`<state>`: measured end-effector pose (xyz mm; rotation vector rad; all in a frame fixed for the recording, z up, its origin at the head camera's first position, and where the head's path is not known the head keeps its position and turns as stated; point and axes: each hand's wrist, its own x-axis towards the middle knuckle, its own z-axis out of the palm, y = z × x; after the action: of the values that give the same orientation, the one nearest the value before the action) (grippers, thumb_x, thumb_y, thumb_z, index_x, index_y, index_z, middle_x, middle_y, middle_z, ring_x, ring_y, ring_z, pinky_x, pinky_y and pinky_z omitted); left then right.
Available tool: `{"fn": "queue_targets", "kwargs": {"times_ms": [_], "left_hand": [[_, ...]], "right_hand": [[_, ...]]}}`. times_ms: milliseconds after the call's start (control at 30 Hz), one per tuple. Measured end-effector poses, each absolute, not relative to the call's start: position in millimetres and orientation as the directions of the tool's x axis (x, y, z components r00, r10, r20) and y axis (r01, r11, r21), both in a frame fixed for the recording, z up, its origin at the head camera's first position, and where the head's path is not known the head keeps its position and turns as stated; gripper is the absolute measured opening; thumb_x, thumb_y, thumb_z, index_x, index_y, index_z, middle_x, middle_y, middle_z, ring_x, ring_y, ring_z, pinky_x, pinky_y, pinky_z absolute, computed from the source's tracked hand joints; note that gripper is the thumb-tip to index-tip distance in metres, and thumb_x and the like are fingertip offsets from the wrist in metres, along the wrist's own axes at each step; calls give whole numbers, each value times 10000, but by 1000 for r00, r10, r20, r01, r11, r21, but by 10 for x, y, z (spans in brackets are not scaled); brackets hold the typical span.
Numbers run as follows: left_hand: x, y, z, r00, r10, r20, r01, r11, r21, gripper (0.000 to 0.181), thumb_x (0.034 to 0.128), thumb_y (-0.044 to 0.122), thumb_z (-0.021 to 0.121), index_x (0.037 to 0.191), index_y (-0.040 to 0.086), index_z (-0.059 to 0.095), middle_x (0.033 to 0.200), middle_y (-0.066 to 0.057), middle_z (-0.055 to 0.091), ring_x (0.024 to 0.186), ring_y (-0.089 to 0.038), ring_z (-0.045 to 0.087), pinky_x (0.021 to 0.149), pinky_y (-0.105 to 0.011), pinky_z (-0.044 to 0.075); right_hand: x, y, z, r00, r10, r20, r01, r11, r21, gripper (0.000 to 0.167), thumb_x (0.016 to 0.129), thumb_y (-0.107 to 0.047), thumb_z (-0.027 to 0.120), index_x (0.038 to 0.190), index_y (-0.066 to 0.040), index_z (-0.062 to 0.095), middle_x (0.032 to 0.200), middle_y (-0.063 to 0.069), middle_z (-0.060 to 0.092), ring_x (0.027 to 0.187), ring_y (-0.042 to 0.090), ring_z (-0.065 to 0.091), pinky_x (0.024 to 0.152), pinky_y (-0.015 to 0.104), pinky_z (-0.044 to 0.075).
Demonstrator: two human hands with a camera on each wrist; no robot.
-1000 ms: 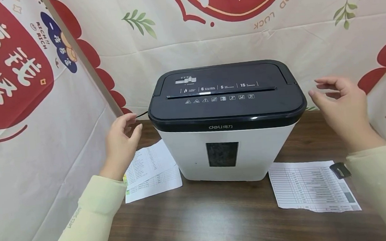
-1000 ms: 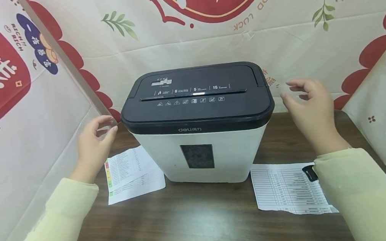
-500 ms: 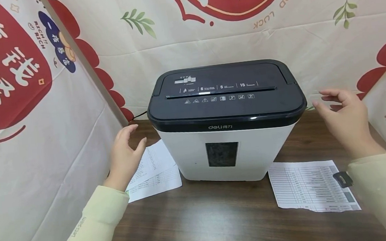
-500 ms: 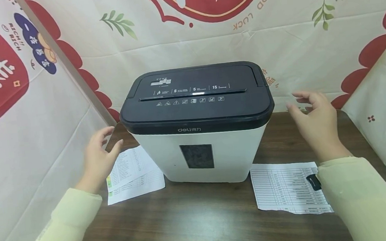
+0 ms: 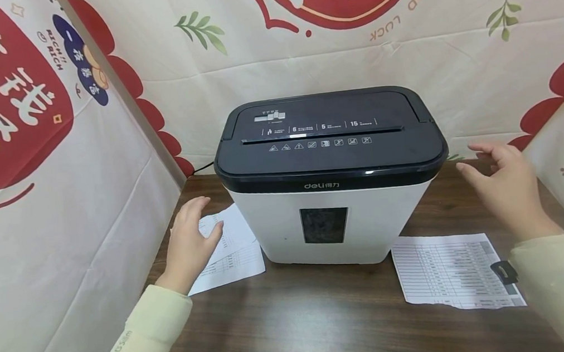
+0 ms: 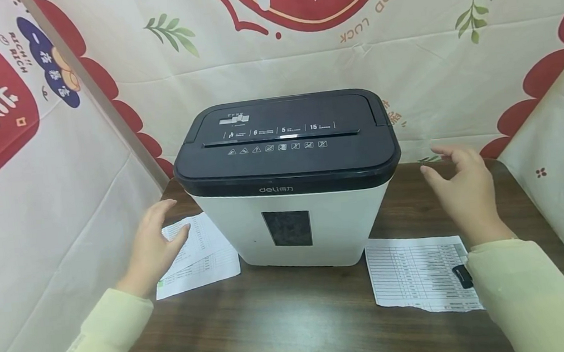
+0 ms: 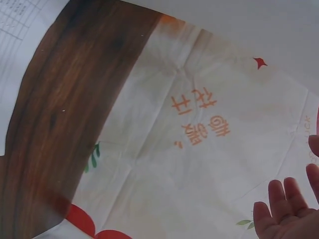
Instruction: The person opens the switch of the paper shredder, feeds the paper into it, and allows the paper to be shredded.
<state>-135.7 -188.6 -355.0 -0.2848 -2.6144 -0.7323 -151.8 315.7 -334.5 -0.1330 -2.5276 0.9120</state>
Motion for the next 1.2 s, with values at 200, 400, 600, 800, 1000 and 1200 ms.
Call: {"fn": "queue_targets", "kwargs": {"times_ms": [200, 400, 600, 800, 1000, 1200], "left_hand": [[-1302, -1883, -3699, -892, 125, 435, 312, 866, 390, 543, 818, 124, 724, 1299, -29, 525, 1328, -217, 517, 1255, -396, 457, 1055, -537, 351], [-1206, -1839, -3859, -861, 155, 485, 359, 861, 361, 540, 778, 123, 754, 1251, -44, 556, 1287, -229, 544, 1192, -406, 507, 1007, -540, 392], [-1132, -1793, -3975, -824, 182, 537, 410, 845, 343, 531, 754, 123, 771, 1219, -40, 573, 1277, -229, 549, 1175, -409, 515, 990, -545, 398], [-1047, -1739, -4030, -799, 193, 569, 448, 823, 350, 561, 747, 135, 772, 1237, -34, 558, 1294, -219, 535, 1186, -402, 504, 983, -559, 400], [-975, -1669, -4114, -725, 224, 652, 526, 791, 313, 607, 706, 154, 793, 1228, -38, 550, 1263, -218, 543, 1149, -401, 517, 947, -542, 413], [-909, -1586, -4182, -668, 273, 692, 587, 766, 263, 658, 681, 143, 808, 1250, -38, 531, 1260, -209, 539, 1128, -381, 527, 944, -503, 417]], "right_hand": [[-1456, 3204, -3416, -929, 208, 306, -24, 792, -610, 523, 949, -227, 591, 1392, 21, 464, 1313, 296, 455, 1198, 447, 397, 986, 338, 377], [-1441, 3243, -3494, -952, 191, 241, 14, 809, -588, 553, 948, -225, 584, 1394, 61, 425, 1300, 347, 415, 1203, 497, 350, 945, 678, 315], [-1427, 3322, -3598, -973, 189, 133, 80, 816, -573, 655, 951, -288, 582, 1432, 83, 336, 1350, 395, 335, 1227, 549, 315, 960, 706, 284], [-1407, 3381, -3708, -978, 200, 63, 129, 809, -573, 696, 948, -294, 593, 1439, 102, 297, 1384, 407, 305, 1262, 574, 290, 961, 711, 284], [-1374, 3450, -3826, -976, 217, 6, 176, 807, -563, 728, 942, -301, 603, 1445, 105, 268, 1395, 416, 279, 1279, 588, 254, 951, 728, 278], [-1342, 3533, -3946, -972, 229, -59, 221, 790, -571, 757, 936, -323, 608, 1448, 105, 251, 1399, 424, 251, 1280, 602, 221, 952, 744, 253]]}}
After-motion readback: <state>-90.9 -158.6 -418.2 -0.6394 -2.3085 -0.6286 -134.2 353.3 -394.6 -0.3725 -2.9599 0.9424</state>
